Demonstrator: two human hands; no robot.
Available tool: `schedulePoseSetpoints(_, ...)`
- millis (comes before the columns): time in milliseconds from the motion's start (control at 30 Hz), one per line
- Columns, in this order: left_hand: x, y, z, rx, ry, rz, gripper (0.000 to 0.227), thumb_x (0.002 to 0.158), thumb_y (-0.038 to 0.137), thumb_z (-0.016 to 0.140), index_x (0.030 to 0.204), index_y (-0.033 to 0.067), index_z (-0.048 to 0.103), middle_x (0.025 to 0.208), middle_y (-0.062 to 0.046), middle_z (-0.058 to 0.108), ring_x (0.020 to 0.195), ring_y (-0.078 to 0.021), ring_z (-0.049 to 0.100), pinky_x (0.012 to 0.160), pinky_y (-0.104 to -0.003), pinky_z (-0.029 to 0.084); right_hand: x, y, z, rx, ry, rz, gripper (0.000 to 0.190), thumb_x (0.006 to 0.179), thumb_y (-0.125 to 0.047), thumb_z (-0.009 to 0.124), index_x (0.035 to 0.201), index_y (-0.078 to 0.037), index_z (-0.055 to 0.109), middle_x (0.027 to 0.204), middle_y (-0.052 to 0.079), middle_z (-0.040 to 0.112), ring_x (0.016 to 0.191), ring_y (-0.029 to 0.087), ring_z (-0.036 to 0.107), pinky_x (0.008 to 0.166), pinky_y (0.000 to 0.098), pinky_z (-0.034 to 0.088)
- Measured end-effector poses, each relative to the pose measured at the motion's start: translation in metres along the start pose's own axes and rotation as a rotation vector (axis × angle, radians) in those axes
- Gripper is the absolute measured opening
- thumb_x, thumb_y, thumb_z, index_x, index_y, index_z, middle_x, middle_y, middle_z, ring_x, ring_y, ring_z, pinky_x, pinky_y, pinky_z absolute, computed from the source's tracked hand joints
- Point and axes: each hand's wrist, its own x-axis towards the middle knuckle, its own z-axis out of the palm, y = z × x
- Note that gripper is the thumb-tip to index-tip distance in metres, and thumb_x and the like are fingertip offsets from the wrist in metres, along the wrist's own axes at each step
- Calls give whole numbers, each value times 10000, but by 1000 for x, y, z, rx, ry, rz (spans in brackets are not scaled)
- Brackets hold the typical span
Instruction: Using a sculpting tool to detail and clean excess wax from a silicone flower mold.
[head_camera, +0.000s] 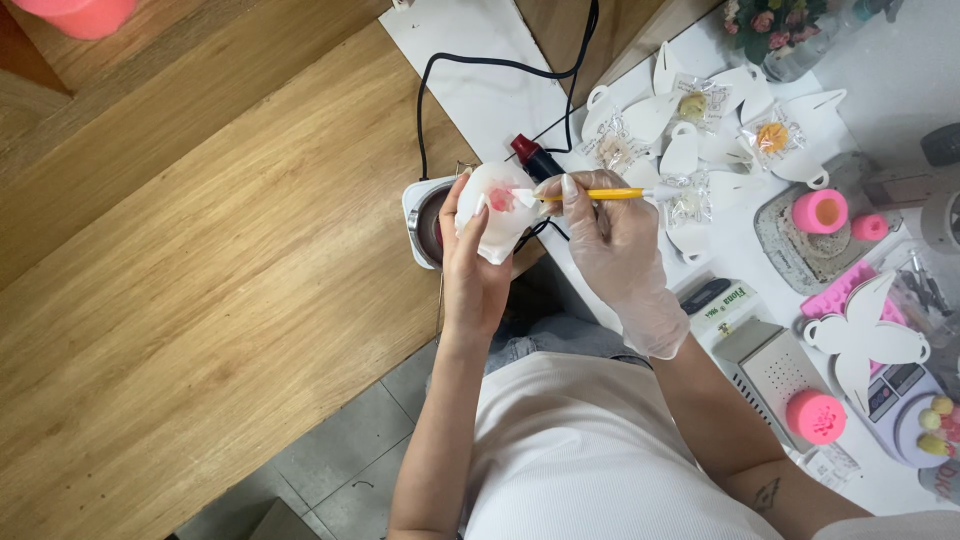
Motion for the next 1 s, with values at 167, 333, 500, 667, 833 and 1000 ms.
schedulePoseSetpoints(167,-5,0,7,33,-31,51,657,975,97,617,1542,144,288,1535,-147,401,1433,-285,430,1187,-450,398,-1,-13,4,-216,16,-161,170,1110,-99,557,1101,-3,697,1049,102,726,925,182,714,828,299,564)
schedulePoseSetpoints(333,-6,4,13,29,-45,109,655,965,58,607,1518,135,264,1602,-143,347,1465,-286,404,1200,-444,390,-2,-16,5,-238,34,-219,158,1116,-91,553,1112,-10,689,1032,100,707,919,219,694,831,322,564)
schedulePoseSetpoints(500,-7,3,12,-6,-73,106,646,971,31,584,1527,125,269,1628,-141,316,1485,-288,382,1222,-441,369,-1,-12,8,-271,22,-278,140,1119,-88,559,1105,-11,675,1069,98,713,975,241,683,889,338,555)
schedulePoseSetpoints(667,-5,1,13,0,-74,121,660,950,3,570,1510,151,254,1628,-126,315,1496,-286,362,1236,-443,348,-1,-14,12,-365,25,-355,138,1104,-77,571,1085,-24,697,1049,90,735,969,261,684,901,356,547)
schedulePoseSetpoints(833,-1,-4,11,-61,-66,146,647,965,-2,567,1516,139,260,1627,-149,321,1501,-290,357,1245,-445,324,0,-15,9,-265,34,-274,114,1095,-68,580,1090,-18,683,1053,93,722,960,252,692,863,353,561)
schedulePoseSetpoints(1000,0,-7,10,-40,-42,97,714,956,27,566,1555,187,213,1584,-145,338,1469,-286,381,1220,-454,347,6,-10,10,-378,42,-323,142,1097,-88,574,1073,-32,702,1037,102,722,964,270,696,862,381,556)
